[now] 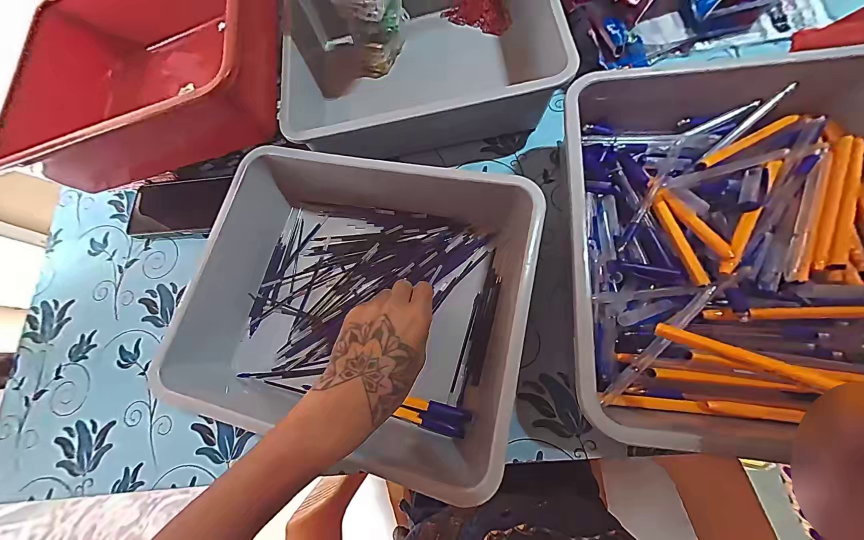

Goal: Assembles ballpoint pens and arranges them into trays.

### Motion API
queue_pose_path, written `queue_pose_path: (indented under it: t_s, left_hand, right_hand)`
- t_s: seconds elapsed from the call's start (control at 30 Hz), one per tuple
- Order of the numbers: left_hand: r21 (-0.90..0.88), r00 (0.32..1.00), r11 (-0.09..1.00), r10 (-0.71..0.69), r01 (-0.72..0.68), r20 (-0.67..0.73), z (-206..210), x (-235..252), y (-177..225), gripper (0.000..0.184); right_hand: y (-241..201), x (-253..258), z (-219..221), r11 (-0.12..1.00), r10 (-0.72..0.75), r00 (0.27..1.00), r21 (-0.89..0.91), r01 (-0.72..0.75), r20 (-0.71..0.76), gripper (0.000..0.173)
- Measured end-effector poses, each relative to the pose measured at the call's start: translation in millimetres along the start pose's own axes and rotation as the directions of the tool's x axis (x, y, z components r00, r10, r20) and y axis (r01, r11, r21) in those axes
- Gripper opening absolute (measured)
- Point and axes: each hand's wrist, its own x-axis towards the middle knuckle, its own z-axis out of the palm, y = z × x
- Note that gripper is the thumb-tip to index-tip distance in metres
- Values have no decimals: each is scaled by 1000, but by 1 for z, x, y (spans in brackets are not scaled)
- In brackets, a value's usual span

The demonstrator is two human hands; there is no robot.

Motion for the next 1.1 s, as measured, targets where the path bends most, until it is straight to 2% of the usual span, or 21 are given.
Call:
queue_pose_path:
  t_s: [0.1,0.2,0.3,0.37,0.4,0.53,0.63,0.7,0.73,0.77,0.8,0.83,0.9,0.93,1.03,1.1]
  left_hand:
    - [-69,996,996,60,-64,-63,2,-1,0,13]
    - [-148,994,983,108,-106,2,1,5,9,18]
    - [-160,981,987,39,-8,192,0,21,27,21]
    - [-151,930,986,-18,78,367,-7,32,36,23]
    - [-145,919,985,-26,90,394,-9,34,38,24]
    - [-22,944,998,-48,58,327,-9,25,47,27]
    - [62,901,992,-123,106,416,-14,28,52,31]
    - [23,888,990,-138,143,438,-15,30,46,33]
    - [-25,915,989,-123,143,383,-15,27,40,30]
    - [-88,962,989,-93,120,258,-14,22,32,24]
    - [-159,995,984,-65,77,77,-15,15,24,19]
    - [-247,994,968,-76,53,-81,-20,8,17,15]
    - [-451,934,892,-191,37,-302,-38,-9,9,15]
    - [-581,891,814,-270,9,-365,-46,-19,5,15]
    - [-839,779,492,-422,-233,-464,-51,-48,-3,22]
    - [-868,704,309,-508,-389,-497,-45,-60,5,17]
  right_hand:
    - [0,0,0,1000,14,1000,4,-14,13,11]
    - [1,1,3,1000,1,1000,17,-1,10,11]
    - [-4,3,8,1000,-13,1000,19,13,12,12]
    - [-6,3,9,999,-25,999,29,24,37,13]
    - [-8,2,10,999,-25,999,39,23,44,14]
    - [-10,0,12,999,-16,998,51,12,67,15]
    - [-11,0,13,997,-26,997,72,20,73,16]
    - [-12,0,16,995,-24,998,99,18,61,16]
    - [-13,-1,18,993,-23,998,113,16,56,17]
    - [-13,0,20,992,-32,998,120,24,63,19]
    - [-13,2,23,991,-55,996,124,46,70,21]
    - [-12,4,26,988,-95,993,131,84,75,22]
    - [-15,9,35,973,-179,979,163,161,99,23]
    - [-19,13,43,956,-212,972,227,185,99,23]
    - [-38,19,70,897,-255,947,413,156,196,27]
    - [-52,21,89,931,-298,904,301,206,306,34]
